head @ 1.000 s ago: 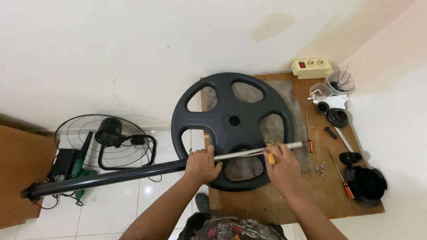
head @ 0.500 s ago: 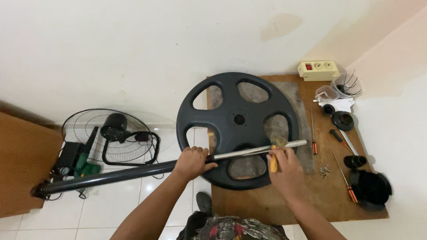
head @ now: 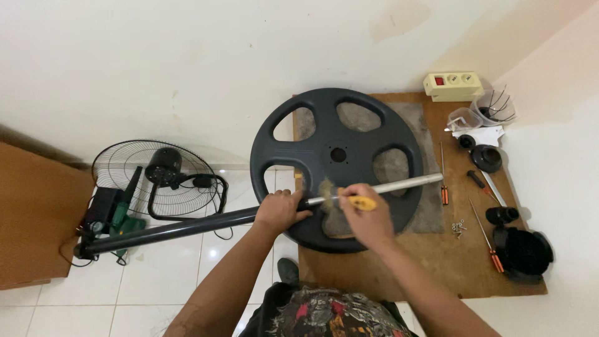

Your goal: The person assembles a pedestal fan stand. They slide the metal pole into the black outer tube, brush the tube surface, insert the pole into the round fan base, tighten a fastener at the base hub, and thread small screws into the base by hand.

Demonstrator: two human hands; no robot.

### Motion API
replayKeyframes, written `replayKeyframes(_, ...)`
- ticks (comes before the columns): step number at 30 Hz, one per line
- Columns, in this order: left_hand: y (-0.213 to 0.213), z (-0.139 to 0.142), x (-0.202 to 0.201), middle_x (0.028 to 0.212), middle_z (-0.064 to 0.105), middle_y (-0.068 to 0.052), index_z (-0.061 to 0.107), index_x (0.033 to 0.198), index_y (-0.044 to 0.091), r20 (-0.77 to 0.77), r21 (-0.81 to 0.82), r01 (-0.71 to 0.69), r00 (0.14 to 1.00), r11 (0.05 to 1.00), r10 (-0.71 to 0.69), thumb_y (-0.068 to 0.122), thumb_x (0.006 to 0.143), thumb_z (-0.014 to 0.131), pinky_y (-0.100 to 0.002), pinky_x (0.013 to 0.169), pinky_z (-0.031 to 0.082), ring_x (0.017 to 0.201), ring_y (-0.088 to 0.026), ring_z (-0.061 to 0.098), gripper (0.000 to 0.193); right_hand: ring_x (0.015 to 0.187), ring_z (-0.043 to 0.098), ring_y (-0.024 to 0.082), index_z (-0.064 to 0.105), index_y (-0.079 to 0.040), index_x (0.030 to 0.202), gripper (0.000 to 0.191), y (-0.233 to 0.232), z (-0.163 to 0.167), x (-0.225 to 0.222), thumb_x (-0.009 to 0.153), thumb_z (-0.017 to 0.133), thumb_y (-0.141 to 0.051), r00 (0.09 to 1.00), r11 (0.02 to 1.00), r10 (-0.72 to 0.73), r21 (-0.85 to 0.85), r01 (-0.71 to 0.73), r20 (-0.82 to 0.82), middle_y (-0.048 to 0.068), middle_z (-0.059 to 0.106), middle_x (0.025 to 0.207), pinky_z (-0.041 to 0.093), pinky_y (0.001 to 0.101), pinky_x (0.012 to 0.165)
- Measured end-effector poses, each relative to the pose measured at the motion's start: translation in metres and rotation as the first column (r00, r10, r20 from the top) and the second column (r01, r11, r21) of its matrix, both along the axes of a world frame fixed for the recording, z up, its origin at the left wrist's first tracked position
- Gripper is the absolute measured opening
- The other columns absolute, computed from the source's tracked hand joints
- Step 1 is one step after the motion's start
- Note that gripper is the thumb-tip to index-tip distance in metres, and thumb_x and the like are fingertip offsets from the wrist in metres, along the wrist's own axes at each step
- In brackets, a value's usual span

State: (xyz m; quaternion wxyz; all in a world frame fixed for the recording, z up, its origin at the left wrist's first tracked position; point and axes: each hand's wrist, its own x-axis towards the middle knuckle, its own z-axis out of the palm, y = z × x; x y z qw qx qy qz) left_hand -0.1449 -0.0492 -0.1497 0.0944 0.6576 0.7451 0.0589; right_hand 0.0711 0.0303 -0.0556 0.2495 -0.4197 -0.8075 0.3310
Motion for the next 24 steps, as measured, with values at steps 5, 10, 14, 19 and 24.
replayKeyframes(5, -0.011, 0.003, 0.001, 0.088, 0.071, -0.015, 0.065, 0.100, 0.009, -0.012, 0.082, 0.042, 0.999, 0.996, -0.041, 0.060, 0.082, 0.074, -0.042, 0.073, 0.058, 0.087, -0.032, 0.071, 0.055, 0.086, 0.073, 0.027, 0.070, -0.009, 0.102, 0.016, 0.066, -0.005, 0.081, 0.093, 0.069, -0.023, 0.949, 0.949, -0.304, 0.111, 0.294, 0.082, 0.011, 0.074, 0.091, 0.054, 0.0394, 0.074)
replayKeyframes(10, -0.013, 0.009, 0.005, 0.081, 0.071, -0.012, 0.062, 0.095, 0.009, -0.057, -0.060, 0.060, 0.996, 0.996, -0.063, 0.063, 0.086, 0.072, -0.040, 0.074, 0.056, 0.084, -0.027, 0.070, 0.056, 0.094, 0.069, 0.039, 0.074, -0.012, 0.108, 0.016, 0.079, 0.004, 0.117, 0.099, 0.071, -0.025, 0.864, 0.844, -0.452, 0.420, 0.335, 0.219, 0.017, 0.072, 0.100, 0.055, 0.0475, 0.080)
replayKeyframes(14, -0.014, 0.011, 0.010, 0.082, 0.070, -0.011, 0.062, 0.095, 0.009, -0.104, 0.029, 0.041, 0.994, 0.999, -0.038, 0.063, 0.082, 0.073, -0.040, 0.073, 0.055, 0.084, -0.028, 0.070, 0.056, 0.089, 0.070, 0.036, 0.071, -0.013, 0.105, 0.015, 0.036, 0.002, 0.091, 0.093, 0.069, -0.023, 0.902, 0.888, -0.328, 0.418, 0.194, 0.279, 0.014, 0.069, 0.109, 0.056, 0.0474, 0.076)
replayKeyframes(19, -0.012, 0.009, 0.014, 0.087, 0.071, -0.011, 0.060, 0.098, 0.009, -0.126, -0.020, 0.037, 0.991, 0.999, -0.039, 0.062, 0.085, 0.071, -0.041, 0.077, 0.054, 0.089, -0.028, 0.069, 0.056, 0.097, 0.070, 0.032, 0.067, -0.010, 0.097, 0.009, -0.025, 0.001, 0.029, 0.092, 0.067, -0.018, 0.990, 0.941, -0.039, 0.339, -0.008, 0.133, 0.010, 0.070, 0.105, 0.055, 0.0430, 0.083)
replayKeyframes(24, -0.012, 0.005, 0.012, 0.090, 0.071, -0.012, 0.060, 0.102, 0.009, -0.080, -0.041, 0.026, 0.996, 0.999, -0.029, 0.063, 0.086, 0.070, -0.042, 0.080, 0.053, 0.093, -0.030, 0.069, 0.057, 0.101, 0.074, 0.023, 0.070, -0.008, 0.104, 0.013, -0.043, 0.001, -0.008, 0.095, 0.068, -0.016, 0.948, 0.979, 0.197, 0.006, -0.202, -0.252, 0.007, 0.076, 0.109, 0.056, 0.0328, 0.087)
